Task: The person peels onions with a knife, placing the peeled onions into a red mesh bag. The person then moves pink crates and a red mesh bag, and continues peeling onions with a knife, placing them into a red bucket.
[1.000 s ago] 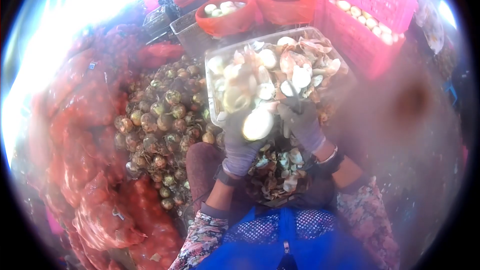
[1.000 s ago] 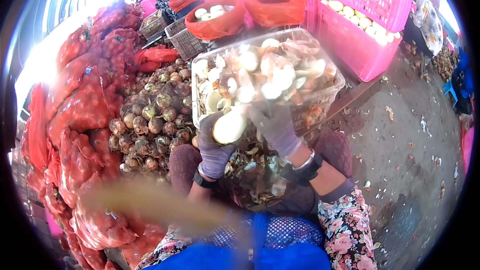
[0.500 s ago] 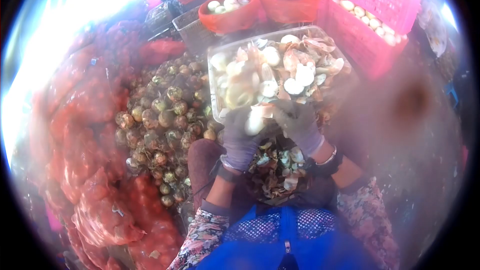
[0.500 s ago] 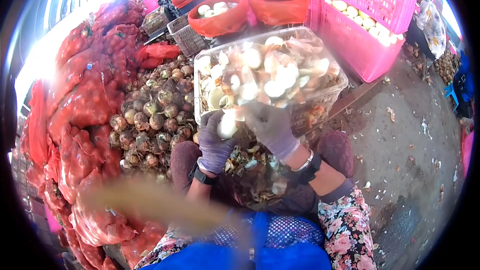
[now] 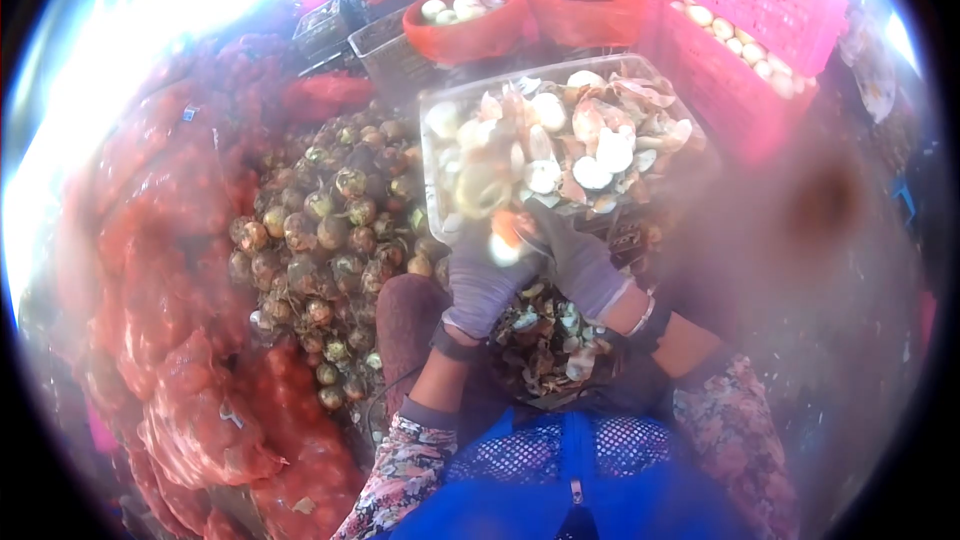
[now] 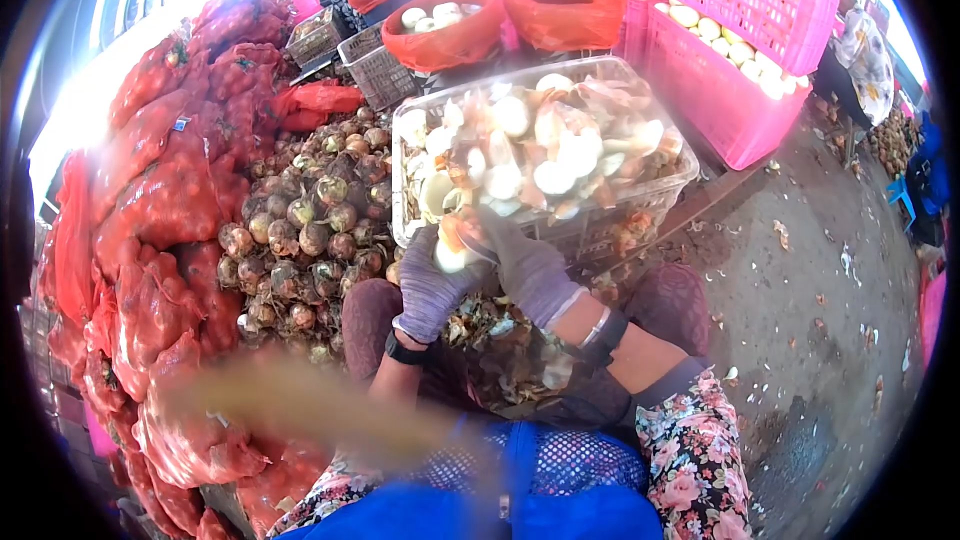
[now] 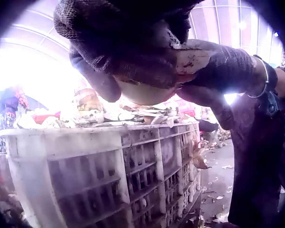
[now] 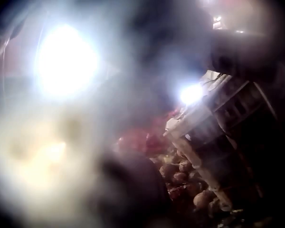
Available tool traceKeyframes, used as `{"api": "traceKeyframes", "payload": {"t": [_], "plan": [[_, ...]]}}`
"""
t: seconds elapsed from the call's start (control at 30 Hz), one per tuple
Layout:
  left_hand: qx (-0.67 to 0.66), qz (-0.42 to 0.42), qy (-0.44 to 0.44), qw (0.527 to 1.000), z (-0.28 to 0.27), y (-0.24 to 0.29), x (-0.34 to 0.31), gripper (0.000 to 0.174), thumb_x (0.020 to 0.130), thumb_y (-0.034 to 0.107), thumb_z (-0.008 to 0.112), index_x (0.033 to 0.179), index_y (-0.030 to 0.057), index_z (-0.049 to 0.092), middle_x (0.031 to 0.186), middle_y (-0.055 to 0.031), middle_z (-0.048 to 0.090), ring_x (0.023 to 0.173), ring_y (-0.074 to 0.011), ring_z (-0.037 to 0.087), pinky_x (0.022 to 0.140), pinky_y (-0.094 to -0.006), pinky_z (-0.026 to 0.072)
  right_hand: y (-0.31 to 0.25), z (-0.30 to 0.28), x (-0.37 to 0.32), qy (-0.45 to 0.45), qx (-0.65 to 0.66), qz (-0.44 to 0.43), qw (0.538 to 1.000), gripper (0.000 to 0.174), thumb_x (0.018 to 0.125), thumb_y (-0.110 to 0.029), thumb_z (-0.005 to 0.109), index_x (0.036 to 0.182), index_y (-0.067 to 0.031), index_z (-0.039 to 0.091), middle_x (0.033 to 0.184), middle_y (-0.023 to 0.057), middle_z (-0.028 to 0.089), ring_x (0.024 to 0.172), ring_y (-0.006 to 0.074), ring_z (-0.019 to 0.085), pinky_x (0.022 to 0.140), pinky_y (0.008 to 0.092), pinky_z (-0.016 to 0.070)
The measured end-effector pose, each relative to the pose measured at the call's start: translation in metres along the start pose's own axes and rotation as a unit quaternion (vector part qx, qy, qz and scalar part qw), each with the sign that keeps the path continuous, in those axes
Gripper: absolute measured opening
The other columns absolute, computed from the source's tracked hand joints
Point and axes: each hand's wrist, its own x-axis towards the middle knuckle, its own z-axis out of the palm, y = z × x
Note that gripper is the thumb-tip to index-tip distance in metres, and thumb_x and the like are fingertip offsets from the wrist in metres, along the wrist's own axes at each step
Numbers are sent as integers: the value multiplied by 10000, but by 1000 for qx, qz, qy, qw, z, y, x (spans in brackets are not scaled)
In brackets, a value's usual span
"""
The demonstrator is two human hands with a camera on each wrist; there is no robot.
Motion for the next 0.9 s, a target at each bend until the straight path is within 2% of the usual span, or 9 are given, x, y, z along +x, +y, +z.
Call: {"api": "traceKeyframes", "payload": {"t": [0.13,0.23,0.43,0.5,0.6,0.67,0.73,0.83,0.9], "plan": [[-25,-21,-5,999,-5,-7,1,536,670,158,865,1104,11,587,983,-74,670,878,-157,649,789,-291,544,-5,-9,-1,57,73,-93,991,653,899,-290,606,1456,-147,297,1130,203,622,802,360,663,676,453,524],[-75,-45,-13,996,0,-22,5,524,677,186,856,1093,8,593,1015,-96,658,903,-176,646,790,-304,546,-22,-12,-5,-76,-97,0,992,593,900,-59,504,1440,-203,308,1193,144,619,872,345,675,675,411,544],[149,32,18,988,3,19,-3,482,670,213,847,1038,0,621,1011,-134,624,890,-213,636,778,-323,543,6,3,2,-17,7,61,998,542,887,-38,507,1408,-131,390,1096,206,641,968,360,647,769,398,522],[155,69,35,985,6,14,-5,480,669,215,848,1032,-5,625,967,-126,622,862,-222,634,773,-323,541,80,65,7,-30,124,41,991,554,877,-40,518,1411,-122,397,1130,204,636,1003,362,635,795,402,514],[136,60,36,988,6,14,-3,488,666,205,851,1041,-10,624,945,-116,628,851,-218,634,772,-319,537,34,18,1,-50,210,99,971,544,864,-44,537,1392,-111,428,1150,205,632,1026,364,628,811,403,513],[115,31,28,992,3,13,-1,498,665,192,851,1056,-13,620,952,-111,635,859,-209,635,776,-316,534,11,-6,-1,-12,184,61,981,552,856,-52,553,1390,-109,424,1132,213,632,1016,367,631,807,408,516],[97,0,17,995,-2,2,1,510,665,177,851,1072,-18,614,966,-106,641,872,-199,637,779,-312,531,13,0,-1,80,105,-80,988,587,850,-64,569,1406,-110,388,1095,228,633,991,369,641,799,417,521],[82,26,24,996,0,-11,7,524,671,154,844,1107,-13,605,979,-93,648,884,-186,636,783,-309,531,-1,-6,-10,-68,-6,11,998,682,895,-114,562,1501,-130,248,1039,199,640,857,377,648,720,440,517],[98,15,5,995,-3,-10,4,543,660,159,846,1118,-2,605,982,-94,647,882,-194,637,786,-315,532,4,8,-10,-29,-28,-13,999,679,889,-127,578,1488,-138,258,990,213,639,857,397,638,716,458,509]]}}
